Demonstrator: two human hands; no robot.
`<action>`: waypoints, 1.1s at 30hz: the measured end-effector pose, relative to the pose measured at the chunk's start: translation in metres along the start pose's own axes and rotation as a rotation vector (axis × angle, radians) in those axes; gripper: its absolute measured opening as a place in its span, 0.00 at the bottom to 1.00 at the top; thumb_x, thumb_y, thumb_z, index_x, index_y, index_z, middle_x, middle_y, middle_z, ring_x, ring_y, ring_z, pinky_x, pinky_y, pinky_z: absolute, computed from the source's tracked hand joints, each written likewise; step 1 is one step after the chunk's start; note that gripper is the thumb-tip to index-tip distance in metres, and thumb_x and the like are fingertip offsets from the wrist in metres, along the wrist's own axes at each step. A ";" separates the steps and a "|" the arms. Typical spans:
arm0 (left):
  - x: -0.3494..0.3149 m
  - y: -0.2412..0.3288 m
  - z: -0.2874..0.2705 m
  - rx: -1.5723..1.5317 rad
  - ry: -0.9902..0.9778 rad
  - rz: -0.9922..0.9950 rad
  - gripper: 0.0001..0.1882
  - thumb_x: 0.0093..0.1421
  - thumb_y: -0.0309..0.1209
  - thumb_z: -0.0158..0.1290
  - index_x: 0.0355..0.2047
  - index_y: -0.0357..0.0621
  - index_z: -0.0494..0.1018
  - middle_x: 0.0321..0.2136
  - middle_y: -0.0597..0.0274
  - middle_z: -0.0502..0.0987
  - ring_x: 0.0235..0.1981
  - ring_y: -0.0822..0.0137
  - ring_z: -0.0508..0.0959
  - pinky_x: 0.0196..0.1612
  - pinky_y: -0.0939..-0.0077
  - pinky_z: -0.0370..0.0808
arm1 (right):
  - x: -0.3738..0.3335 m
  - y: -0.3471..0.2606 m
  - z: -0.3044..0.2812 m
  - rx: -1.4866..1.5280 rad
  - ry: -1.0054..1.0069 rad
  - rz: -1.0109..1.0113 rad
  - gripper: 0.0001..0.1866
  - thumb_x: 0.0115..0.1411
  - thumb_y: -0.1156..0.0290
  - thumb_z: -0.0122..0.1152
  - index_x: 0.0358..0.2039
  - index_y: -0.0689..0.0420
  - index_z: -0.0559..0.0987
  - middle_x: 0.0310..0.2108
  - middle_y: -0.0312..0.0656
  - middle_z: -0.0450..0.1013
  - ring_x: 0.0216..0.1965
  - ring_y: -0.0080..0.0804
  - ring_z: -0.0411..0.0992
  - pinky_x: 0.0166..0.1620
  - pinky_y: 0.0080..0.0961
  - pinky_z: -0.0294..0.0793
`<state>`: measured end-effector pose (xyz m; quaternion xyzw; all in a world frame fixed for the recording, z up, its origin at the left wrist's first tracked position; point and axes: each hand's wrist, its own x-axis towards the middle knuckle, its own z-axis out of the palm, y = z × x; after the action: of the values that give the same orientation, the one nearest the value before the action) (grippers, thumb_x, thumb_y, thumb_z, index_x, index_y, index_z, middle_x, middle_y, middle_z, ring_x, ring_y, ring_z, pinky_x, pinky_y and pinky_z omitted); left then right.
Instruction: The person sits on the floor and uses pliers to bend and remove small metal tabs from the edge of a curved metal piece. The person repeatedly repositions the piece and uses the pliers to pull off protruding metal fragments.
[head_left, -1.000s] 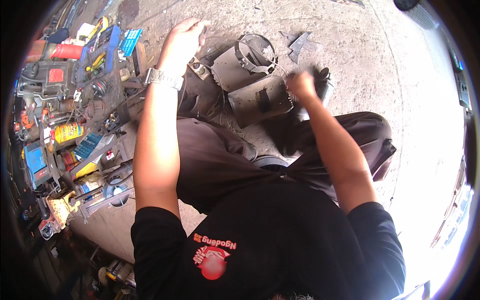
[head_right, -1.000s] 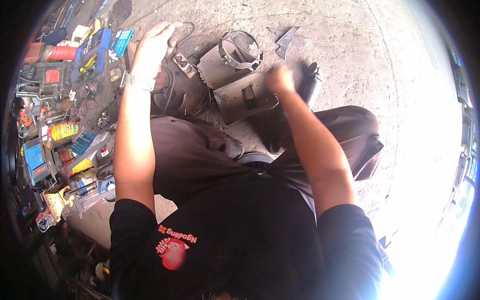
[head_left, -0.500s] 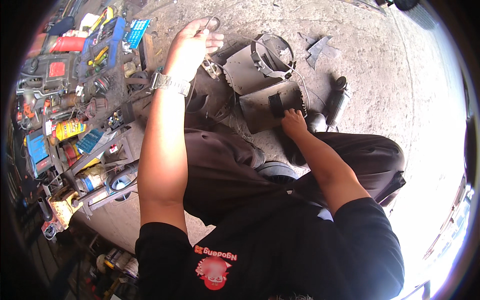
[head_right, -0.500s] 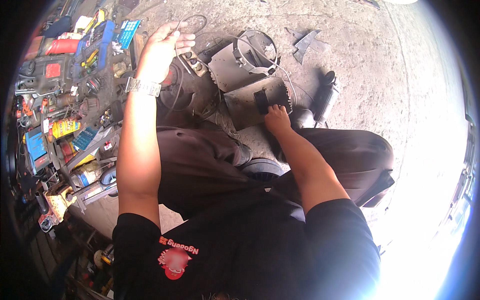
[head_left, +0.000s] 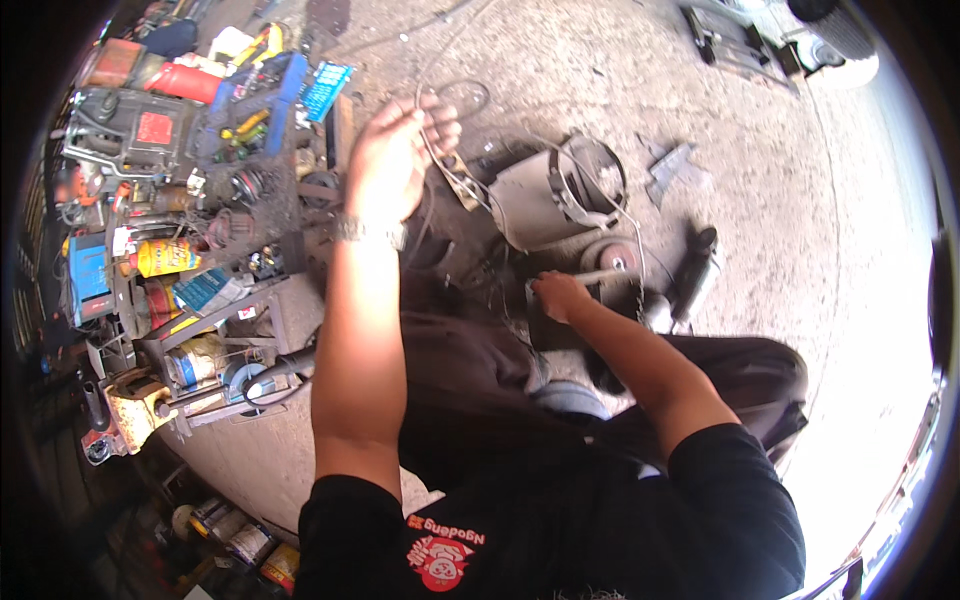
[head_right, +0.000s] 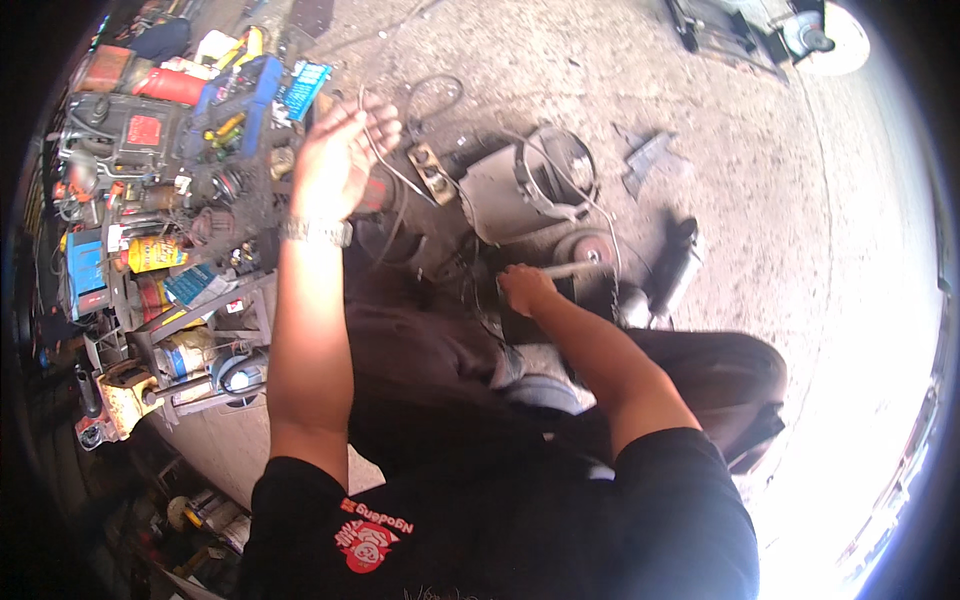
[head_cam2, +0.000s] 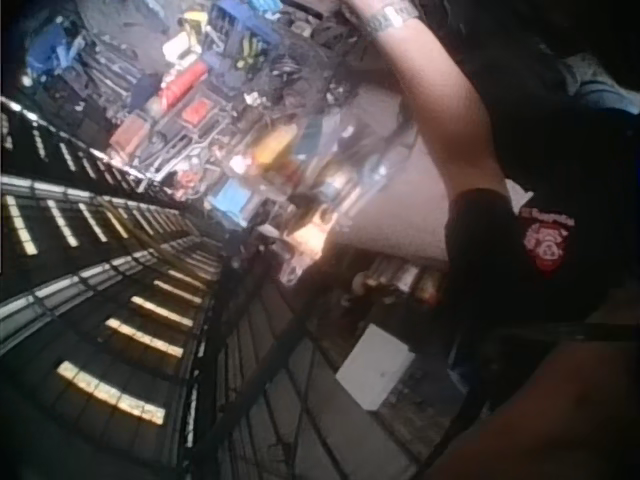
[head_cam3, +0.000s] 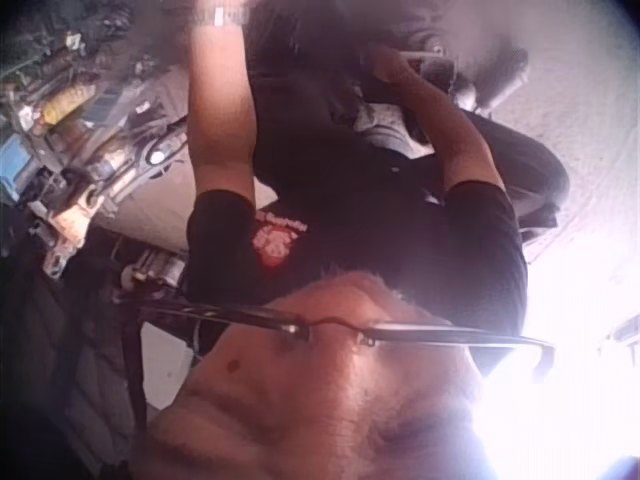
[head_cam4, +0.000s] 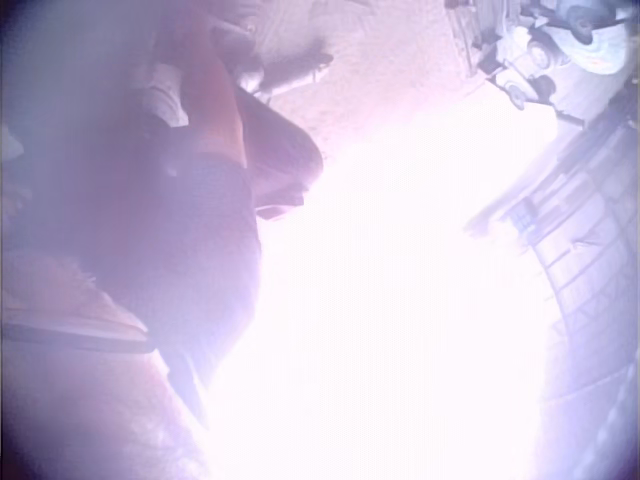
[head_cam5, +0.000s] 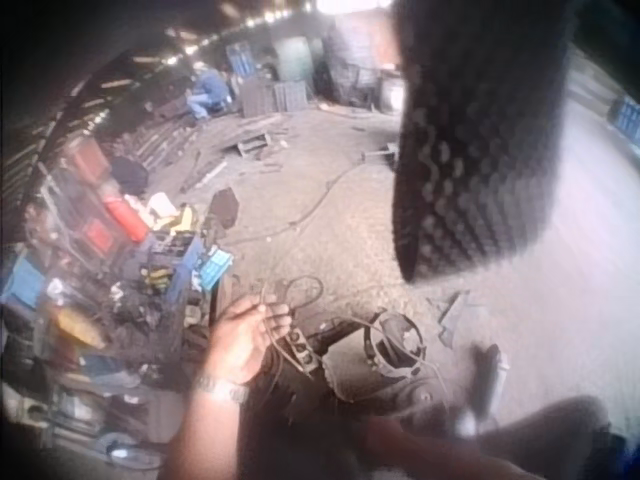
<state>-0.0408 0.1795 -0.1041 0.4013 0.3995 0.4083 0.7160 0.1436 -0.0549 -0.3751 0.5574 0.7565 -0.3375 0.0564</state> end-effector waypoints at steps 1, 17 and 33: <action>-0.001 0.002 -0.001 -0.023 0.021 -0.001 0.12 0.70 0.25 0.44 0.49 0.33 0.72 0.43 0.47 0.81 0.43 0.56 0.82 0.50 0.62 0.80 | 0.017 -0.009 -0.006 0.019 0.062 -0.016 0.15 0.59 0.64 0.54 0.40 0.57 0.83 0.44 0.51 0.78 0.48 0.51 0.77 0.52 0.42 0.77; -0.004 -0.002 -0.019 -0.235 0.088 0.046 0.12 0.69 0.23 0.44 0.51 0.31 0.70 0.46 0.42 0.78 0.49 0.49 0.80 0.59 0.49 0.75 | 0.104 -0.054 0.043 -0.212 -0.015 0.060 0.13 0.59 0.66 0.56 0.39 0.56 0.83 0.40 0.42 0.79 0.52 0.41 0.72 0.51 0.37 0.72; -0.009 0.001 -0.018 -0.274 0.040 0.016 0.12 0.69 0.23 0.46 0.51 0.34 0.72 0.48 0.44 0.79 0.51 0.51 0.79 0.62 0.50 0.72 | 0.117 -0.050 0.046 -0.135 -0.004 0.113 0.11 0.59 0.67 0.57 0.39 0.51 0.85 0.46 0.39 0.77 0.54 0.37 0.70 0.53 0.45 0.71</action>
<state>-0.0606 0.1765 -0.1076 0.2950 0.3509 0.4727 0.7527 0.0427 0.0057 -0.4423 0.5935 0.7447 -0.2831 0.1140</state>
